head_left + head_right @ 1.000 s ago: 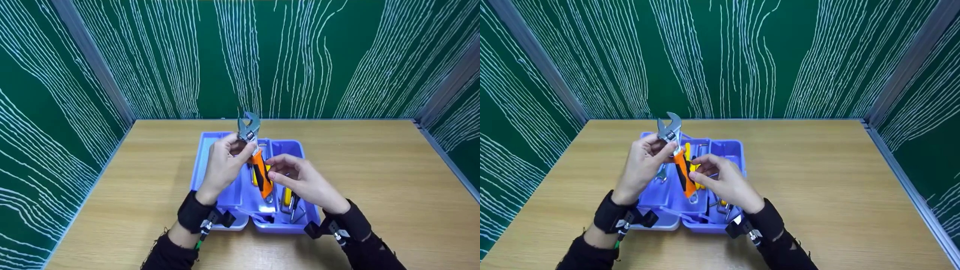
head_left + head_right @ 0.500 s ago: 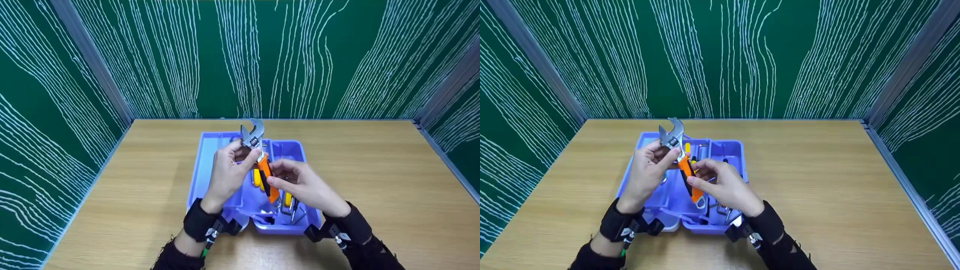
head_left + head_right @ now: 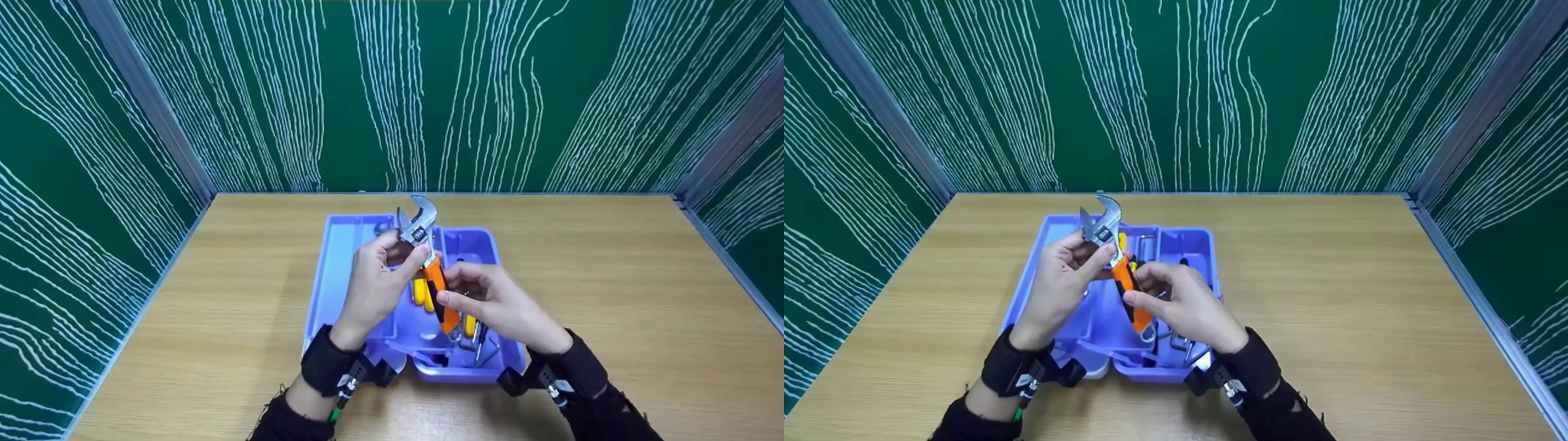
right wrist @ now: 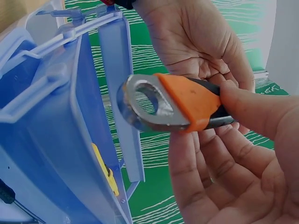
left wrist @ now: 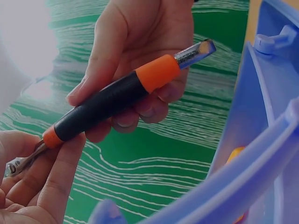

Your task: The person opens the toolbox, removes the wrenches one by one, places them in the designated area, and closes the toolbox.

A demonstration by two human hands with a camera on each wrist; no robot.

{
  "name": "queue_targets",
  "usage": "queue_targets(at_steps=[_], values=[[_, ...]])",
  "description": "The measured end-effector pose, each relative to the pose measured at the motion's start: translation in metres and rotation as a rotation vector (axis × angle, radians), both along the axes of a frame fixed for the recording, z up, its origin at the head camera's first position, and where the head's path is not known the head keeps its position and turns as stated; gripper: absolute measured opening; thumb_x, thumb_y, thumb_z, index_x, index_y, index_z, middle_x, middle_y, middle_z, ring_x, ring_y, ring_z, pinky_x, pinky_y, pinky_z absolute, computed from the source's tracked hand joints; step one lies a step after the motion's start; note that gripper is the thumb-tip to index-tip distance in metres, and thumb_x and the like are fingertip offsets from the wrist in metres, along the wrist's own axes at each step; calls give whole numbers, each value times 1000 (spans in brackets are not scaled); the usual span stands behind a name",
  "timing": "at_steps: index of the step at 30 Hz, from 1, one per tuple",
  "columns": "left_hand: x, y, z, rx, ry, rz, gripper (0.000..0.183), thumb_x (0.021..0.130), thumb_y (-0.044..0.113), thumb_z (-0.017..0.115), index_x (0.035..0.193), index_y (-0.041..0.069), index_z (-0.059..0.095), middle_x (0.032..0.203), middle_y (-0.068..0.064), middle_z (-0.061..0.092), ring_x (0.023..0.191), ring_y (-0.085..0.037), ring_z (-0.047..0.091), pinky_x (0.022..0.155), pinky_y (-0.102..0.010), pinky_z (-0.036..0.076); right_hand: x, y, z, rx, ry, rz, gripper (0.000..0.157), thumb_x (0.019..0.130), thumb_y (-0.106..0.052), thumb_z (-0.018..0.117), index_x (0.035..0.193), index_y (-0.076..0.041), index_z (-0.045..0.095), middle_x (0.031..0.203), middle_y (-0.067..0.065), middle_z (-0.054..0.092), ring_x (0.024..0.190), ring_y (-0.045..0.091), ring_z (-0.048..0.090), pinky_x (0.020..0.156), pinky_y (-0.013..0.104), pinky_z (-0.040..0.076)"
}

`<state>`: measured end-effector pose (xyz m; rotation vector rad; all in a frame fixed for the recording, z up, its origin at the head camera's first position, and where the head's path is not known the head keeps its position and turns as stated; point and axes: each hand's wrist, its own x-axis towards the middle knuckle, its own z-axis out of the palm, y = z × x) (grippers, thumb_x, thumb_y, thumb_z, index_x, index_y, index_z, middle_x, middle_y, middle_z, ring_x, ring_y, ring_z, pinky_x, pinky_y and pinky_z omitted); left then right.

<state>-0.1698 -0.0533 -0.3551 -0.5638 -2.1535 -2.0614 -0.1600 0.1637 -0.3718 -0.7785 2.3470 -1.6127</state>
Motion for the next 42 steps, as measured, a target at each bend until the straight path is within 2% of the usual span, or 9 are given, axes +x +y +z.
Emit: queue_targets(at_steps=[9,14,18,22,25,32,42], values=[[-1,-1,2,-24,-18,11,35,105,19,70,131,-3,71,113,-18,82,103,-26,81,87,-34,68,0,-2,1,-6,21,-35,17,104,-22,73,111,-7,74,99,6,75,88,17,72,74,25,60],[-1,-5,4,-37,-54,-3,35,106,22,70,134,1,71,117,-17,80,106,-25,80,85,-35,68,0,-2,1,2,34,-51,17,104,-22,74,111,-7,73,99,7,75,84,16,71,73,24,60],[-2,-7,6,-51,-71,-17,34,106,26,70,132,3,72,113,-15,80,101,-24,80,81,-36,69,-2,0,1,10,45,-67,17,104,-21,73,109,-5,72,97,9,74,81,15,71,71,23,59],[-3,-10,8,-90,-76,-7,35,106,28,71,131,3,71,107,-16,79,96,-29,81,80,-35,69,-6,3,3,24,44,-87,16,104,-20,72,112,-6,72,99,9,74,80,16,70,72,25,60],[-4,-14,10,-113,-75,4,39,105,27,71,135,1,69,109,-17,79,95,-33,80,79,-33,69,-8,6,4,42,47,-105,16,105,-20,72,112,-6,72,99,8,73,80,17,70,73,26,61],[-4,-24,15,-156,-82,33,42,105,27,72,141,6,67,111,-12,79,88,-19,79,77,-33,69,-12,15,6,74,37,-173,15,104,-22,73,109,-8,72,94,6,71,77,18,67,68,24,57],[-2,-38,23,-202,-60,76,38,105,25,72,139,10,68,109,-12,79,85,-19,79,77,-38,69,-17,38,2,74,30,-240,19,103,-21,74,113,-5,73,97,8,71,78,16,67,71,26,61]])
